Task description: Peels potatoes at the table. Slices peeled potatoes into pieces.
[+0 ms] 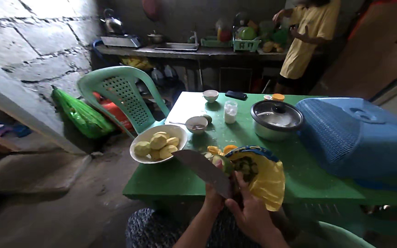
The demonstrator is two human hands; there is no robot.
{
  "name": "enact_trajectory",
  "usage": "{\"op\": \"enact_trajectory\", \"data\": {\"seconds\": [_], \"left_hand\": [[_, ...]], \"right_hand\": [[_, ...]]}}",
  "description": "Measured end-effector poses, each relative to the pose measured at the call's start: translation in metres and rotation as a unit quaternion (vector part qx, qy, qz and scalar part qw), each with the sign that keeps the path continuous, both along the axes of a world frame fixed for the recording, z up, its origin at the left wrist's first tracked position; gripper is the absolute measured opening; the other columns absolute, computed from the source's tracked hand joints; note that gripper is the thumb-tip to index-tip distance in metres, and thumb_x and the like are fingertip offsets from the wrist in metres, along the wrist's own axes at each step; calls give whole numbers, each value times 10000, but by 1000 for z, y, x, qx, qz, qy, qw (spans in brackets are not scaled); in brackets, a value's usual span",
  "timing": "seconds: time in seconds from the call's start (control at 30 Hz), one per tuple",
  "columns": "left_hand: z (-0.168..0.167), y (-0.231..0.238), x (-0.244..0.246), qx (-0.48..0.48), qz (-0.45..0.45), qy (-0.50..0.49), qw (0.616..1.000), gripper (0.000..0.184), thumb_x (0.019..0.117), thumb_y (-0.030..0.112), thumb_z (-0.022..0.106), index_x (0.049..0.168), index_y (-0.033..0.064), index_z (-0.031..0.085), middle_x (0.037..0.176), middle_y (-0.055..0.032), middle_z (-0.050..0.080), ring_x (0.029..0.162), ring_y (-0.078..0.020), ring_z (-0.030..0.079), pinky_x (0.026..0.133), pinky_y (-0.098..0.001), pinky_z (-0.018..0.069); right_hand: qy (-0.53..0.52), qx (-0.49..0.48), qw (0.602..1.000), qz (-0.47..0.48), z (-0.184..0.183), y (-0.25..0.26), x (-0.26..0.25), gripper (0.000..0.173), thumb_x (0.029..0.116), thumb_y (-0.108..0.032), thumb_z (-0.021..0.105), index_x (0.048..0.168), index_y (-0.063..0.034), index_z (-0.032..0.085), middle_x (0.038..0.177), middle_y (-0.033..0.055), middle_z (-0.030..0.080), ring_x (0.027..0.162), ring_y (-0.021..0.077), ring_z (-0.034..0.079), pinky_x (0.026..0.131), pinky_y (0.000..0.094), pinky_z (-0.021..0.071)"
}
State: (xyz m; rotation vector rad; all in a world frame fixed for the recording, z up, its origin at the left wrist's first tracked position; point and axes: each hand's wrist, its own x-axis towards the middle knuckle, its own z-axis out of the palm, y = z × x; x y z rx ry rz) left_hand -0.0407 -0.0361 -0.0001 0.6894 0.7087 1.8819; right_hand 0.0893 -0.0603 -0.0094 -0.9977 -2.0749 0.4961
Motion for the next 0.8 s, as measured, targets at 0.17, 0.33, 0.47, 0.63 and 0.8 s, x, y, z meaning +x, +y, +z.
{"op": "enact_trajectory", "data": {"seconds": [0.17,0.33,0.47,0.63,0.8], "left_hand": [[-9,-5,5,21,33,21,999,276,1063,258,479,1234,49,537,988,-4,695,893,-71,680,809,-263,591],[-7,-12,11,9,48,32,998,258,1028,153,486,1262,44,475,1025,56,683,951,-22,662,870,-249,571],[-13,-13,11,8,54,27,998,356,1011,177,533,1320,48,411,1071,70,690,978,-8,664,878,-240,569],[-19,-13,25,-16,76,158,984,894,914,628,615,1395,-42,272,1157,-63,583,986,-60,638,840,-282,585],[-10,-6,22,14,8,146,989,706,971,484,600,1431,13,345,1203,-66,611,1028,-131,654,858,-352,597]], "right_hand": [[-27,79,995,-45,-4,0,-3,808,1029,-647,351,1520,-12,444,725,52,701,496,173,621,426,396,526],[-42,84,993,-65,-4,1,-3,819,1023,-662,336,1523,-22,447,744,46,709,509,184,635,422,411,524],[-31,57,996,-55,-3,1,-4,813,1025,-659,337,1533,-30,426,758,40,706,519,180,634,429,417,525],[33,-133,989,-56,20,23,0,617,1078,-482,389,1536,-71,427,891,124,725,684,266,690,611,518,574],[80,-180,980,-28,16,46,19,598,1089,-457,377,1533,-58,418,1038,123,704,790,189,672,716,437,579]]}}
